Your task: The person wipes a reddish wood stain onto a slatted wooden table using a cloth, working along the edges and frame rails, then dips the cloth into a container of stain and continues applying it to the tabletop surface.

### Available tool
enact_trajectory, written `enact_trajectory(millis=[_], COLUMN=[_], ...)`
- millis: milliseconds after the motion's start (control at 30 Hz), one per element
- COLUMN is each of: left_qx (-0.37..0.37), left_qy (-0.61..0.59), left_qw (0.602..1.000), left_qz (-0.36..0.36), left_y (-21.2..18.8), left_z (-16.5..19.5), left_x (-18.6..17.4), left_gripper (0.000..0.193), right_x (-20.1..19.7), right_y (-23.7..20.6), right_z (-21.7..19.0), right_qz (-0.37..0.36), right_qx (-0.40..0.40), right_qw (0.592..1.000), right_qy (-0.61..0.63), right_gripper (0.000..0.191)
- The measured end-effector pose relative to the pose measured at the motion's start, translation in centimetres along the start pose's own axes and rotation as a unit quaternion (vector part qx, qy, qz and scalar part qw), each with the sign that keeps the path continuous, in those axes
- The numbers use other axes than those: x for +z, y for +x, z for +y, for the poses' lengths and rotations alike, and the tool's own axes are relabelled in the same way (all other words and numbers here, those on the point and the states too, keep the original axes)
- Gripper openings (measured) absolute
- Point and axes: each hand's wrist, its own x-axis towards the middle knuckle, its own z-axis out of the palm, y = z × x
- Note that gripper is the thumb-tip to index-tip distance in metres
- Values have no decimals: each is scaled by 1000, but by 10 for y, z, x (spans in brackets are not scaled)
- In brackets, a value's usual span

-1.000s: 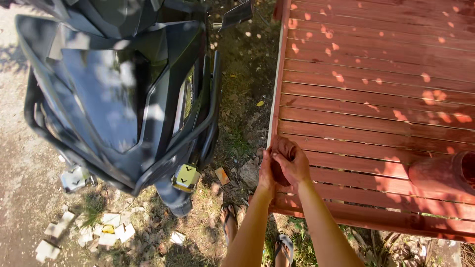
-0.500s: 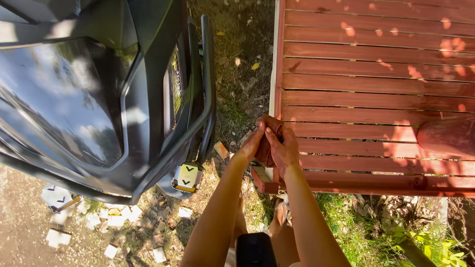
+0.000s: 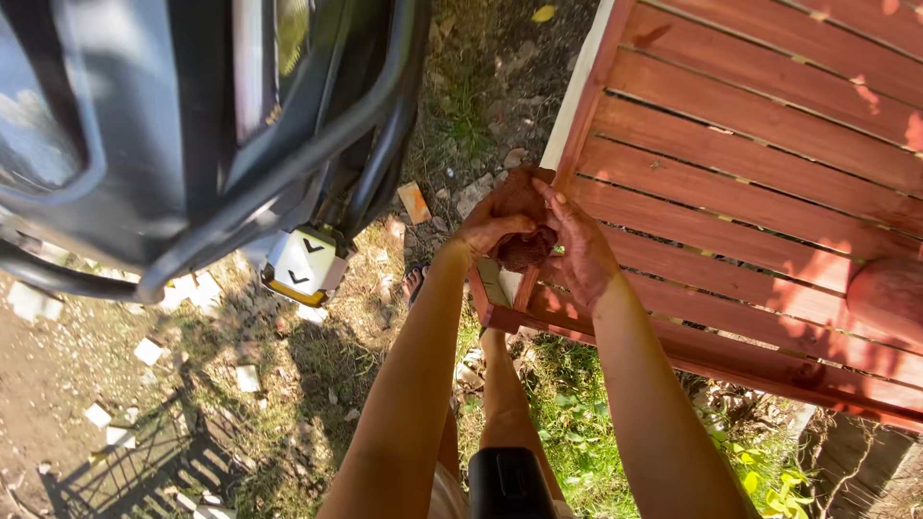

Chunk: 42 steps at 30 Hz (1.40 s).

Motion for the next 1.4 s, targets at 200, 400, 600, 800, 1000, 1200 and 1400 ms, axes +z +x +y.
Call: enact_trajectory(millis=[200, 400, 600, 800, 1000, 1200, 1400], left_qx=[4, -27, -205, -256, -328, -335, -328], left_qy=[154, 49, 619, 678, 598, 644, 633], left_qw=[974, 996, 754, 679, 720, 687, 701], left_qz=[169, 76, -82, -115, -124, -34, -7], left_y=[8, 18, 6, 3, 38, 65, 77], left_z=[-68, -131, -131, -121, -160, -181, -194], left_x=[-16, -37, -23, 0, -30, -34, -39], left_gripper=[82, 72, 61, 63, 53, 53, 50], right_x=[-43, -107, -126, -110, -111, -107, -123], right_y=[56, 99, 115, 113, 109, 116, 134], right_z=[67, 133, 165, 185, 211, 231, 231], right_qz=[141, 287, 214, 262, 334, 329, 332], right_qx=[-22, -93, -196, -288, -246, -328, -203], right_qw=[986, 950, 932, 866, 884, 854, 870], right_qy=[-83, 83, -215, -312, -215, -236, -303], right_gripper=[54, 15, 19, 18, 16, 22, 27])
